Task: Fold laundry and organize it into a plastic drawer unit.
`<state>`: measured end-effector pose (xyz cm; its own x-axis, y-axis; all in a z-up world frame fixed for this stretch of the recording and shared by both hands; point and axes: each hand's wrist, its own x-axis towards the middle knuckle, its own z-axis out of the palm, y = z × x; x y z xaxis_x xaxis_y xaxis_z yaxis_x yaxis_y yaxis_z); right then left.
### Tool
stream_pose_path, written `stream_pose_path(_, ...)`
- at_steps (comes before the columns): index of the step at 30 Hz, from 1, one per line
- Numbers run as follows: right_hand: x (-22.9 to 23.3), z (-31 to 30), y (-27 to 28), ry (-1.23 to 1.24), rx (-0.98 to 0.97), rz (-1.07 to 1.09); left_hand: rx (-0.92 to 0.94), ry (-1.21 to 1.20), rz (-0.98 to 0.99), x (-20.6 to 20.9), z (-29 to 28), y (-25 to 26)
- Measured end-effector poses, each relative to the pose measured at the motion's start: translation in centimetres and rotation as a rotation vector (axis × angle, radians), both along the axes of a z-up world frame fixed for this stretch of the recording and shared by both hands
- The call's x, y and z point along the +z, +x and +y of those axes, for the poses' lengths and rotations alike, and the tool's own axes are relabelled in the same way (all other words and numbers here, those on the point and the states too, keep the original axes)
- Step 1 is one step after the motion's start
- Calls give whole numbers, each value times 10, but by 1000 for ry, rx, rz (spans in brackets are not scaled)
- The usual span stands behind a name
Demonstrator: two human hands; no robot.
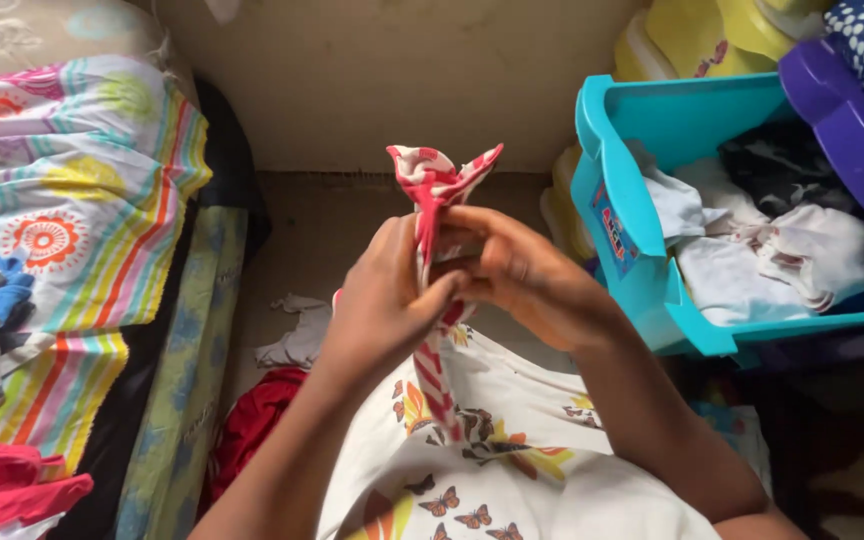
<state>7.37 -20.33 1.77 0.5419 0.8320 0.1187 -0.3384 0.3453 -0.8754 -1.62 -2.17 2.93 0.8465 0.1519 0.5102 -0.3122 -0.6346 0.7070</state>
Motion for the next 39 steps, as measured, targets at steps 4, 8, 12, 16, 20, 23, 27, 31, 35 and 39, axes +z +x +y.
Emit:
stream_pose_path(4,-27,-13,25,-35,-218,-327,-219,-230,160,7,20,-3)
stream_pose_path(8,-29,-10,35,9,-286,-407,-447,-283,230,13,33,-2)
stream_pose_path(12,-44,-23,32,36,-144,-315,-614,-392,298,32,40,0)
stream_pose_path(16,-59,-31,38,81,-387,-300,-250,56,453,24,54,-9)
stream_pose_path(20,-50,-48,37,-132,-607,-598,-230,241,25,-24,59,-3)
stream_pose_path(23,-48,-50,26,-271,-617,-825,-31,68,44,-32,47,-5)
stream_pose_path(27,-64,-60,26,-104,-620,-809,88,-21,-34,-19,46,-16)
stream_pose_path(31,-75,-63,38,187,-606,-610,-573,-350,-39,-14,47,-10)
stream_pose_path(35,-103,-36,39,228,-669,-447,-1024,-1246,73,-33,-2,22)
stream_pose_path(39,-66,8,8,14,-953,-505,-1074,-1495,59,-51,-29,55)
